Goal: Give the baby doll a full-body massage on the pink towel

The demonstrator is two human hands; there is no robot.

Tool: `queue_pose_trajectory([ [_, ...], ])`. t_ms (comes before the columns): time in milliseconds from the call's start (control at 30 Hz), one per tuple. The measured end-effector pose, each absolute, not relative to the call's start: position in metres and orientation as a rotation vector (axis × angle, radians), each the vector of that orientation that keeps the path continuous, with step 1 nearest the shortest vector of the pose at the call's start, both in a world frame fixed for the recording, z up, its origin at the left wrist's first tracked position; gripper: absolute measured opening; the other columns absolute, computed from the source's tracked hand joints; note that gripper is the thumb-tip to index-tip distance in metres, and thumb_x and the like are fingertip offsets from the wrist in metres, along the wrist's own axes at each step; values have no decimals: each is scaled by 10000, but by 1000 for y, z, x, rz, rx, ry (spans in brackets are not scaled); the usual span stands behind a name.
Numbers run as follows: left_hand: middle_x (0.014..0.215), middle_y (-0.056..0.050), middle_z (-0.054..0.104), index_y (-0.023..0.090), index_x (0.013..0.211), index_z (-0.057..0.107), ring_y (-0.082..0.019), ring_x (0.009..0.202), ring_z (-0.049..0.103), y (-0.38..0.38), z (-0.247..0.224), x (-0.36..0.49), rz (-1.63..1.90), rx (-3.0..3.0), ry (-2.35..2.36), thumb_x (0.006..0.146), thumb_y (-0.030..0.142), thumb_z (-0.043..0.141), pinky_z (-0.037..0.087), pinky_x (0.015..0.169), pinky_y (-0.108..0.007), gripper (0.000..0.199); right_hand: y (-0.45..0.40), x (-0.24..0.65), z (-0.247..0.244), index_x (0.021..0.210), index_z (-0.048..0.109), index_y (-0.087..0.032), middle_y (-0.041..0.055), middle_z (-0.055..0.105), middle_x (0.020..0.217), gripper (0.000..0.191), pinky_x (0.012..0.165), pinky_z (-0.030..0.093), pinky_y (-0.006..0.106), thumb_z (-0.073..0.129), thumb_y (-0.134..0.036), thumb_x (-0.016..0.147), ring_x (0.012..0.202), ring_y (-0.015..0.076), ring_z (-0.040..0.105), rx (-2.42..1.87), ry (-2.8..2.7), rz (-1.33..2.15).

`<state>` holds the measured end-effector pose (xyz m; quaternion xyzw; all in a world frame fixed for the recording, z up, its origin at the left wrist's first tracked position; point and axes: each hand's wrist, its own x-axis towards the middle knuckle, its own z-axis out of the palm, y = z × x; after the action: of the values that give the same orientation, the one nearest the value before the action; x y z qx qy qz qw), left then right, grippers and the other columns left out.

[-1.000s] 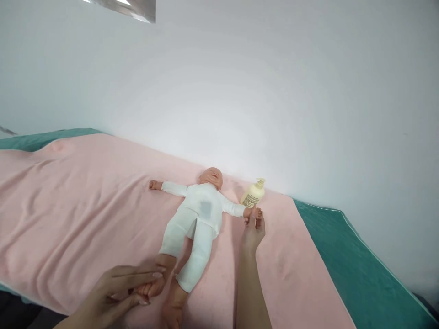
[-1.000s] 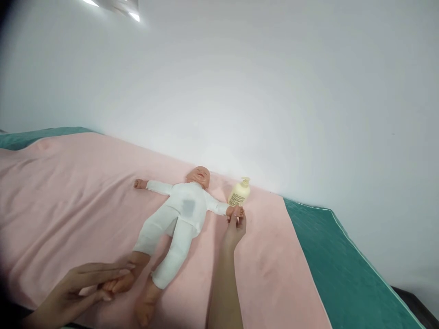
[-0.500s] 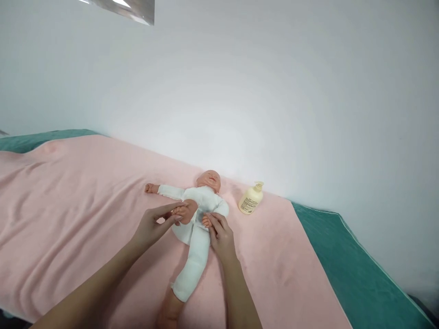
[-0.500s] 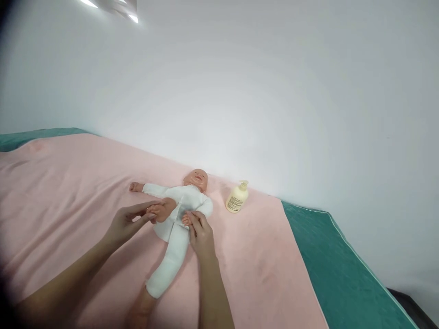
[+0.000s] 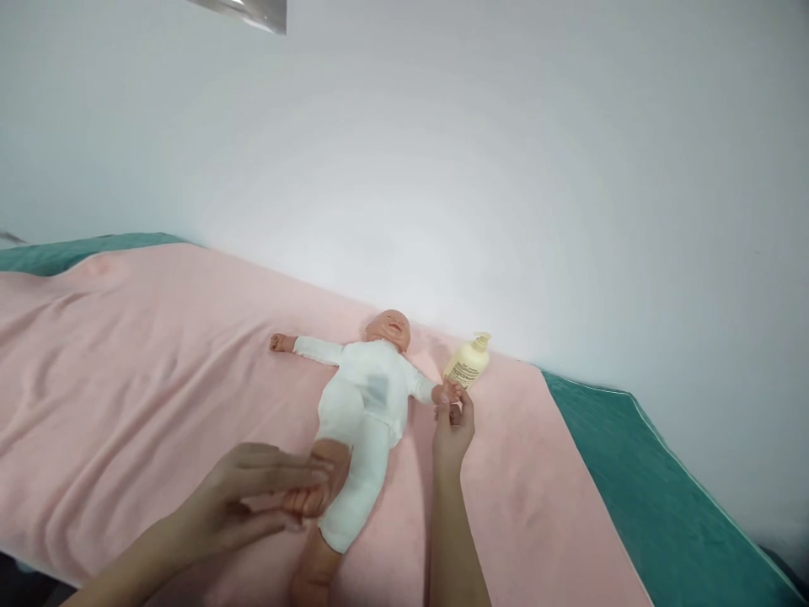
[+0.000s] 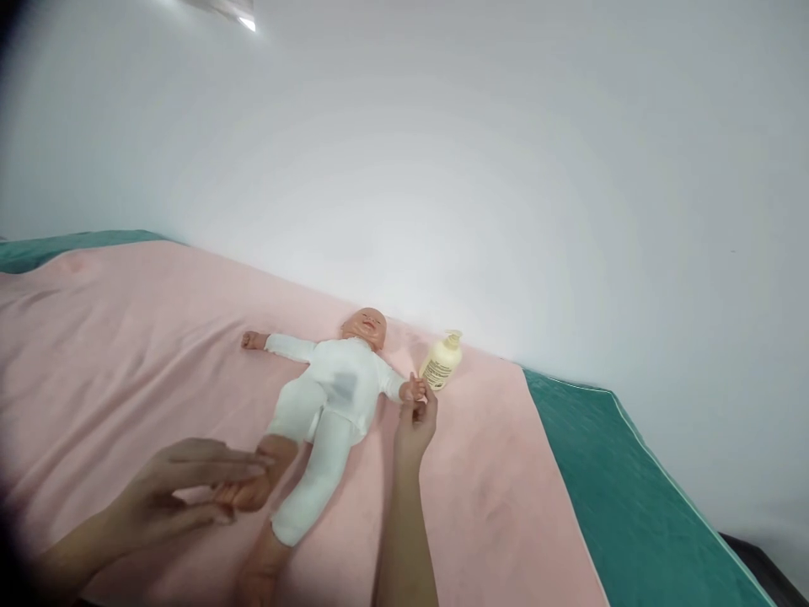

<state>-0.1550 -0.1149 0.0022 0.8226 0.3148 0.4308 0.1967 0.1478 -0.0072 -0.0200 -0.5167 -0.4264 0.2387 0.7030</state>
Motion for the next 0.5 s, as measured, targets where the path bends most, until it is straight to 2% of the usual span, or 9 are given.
queue_pose_trajectory([
  [133, 1133, -9, 700, 370, 1253, 600, -217, 942, 691, -142, -8, -168, 978, 2448, 796, 780, 323, 739, 534, 827, -255, 496, 4, 171, -25, 1082, 620, -170, 29, 635, 956, 499, 546, 453, 192, 741, -475, 707, 589, 62, 507, -1134, -619, 625],
  [267, 1079, -29, 718, 305, 1199, 627, -196, 912, 699, -159, -14, -165, 929, 2406, 767, 835, 313, 681, 544, 796, -215, 367, 15, 195, -40, 892, 614, -158, -45, 543, 655, 415, 469, 425, 170, 771, -463, 659, 521, 63, 469, -1111, -497, 731],
  [367, 1040, -35, 725, 263, 1149, 645, -176, 890, 702, -166, -13, -155, 958, 2400, 709, 915, 297, 573, 547, 773, -189, 247, 19, 204, -48, 828, 598, -175, -63, 507, 607, 341, 426, 400, 163, 760, -435, 677, 477, 55, 431, -1082, -440, 793],
  [500, 1026, -24, 726, 268, 1158, 631, -157, 844, 705, -171, -10, -146, 948, 2456, 739, 953, 267, 503, 548, 733, -171, 241, 21, 206, -51, 807, 591, -181, -65, 497, 595, 272, 417, 401, 158, 743, -380, 700, 471, 55, 433, -1072, -397, 823],
])
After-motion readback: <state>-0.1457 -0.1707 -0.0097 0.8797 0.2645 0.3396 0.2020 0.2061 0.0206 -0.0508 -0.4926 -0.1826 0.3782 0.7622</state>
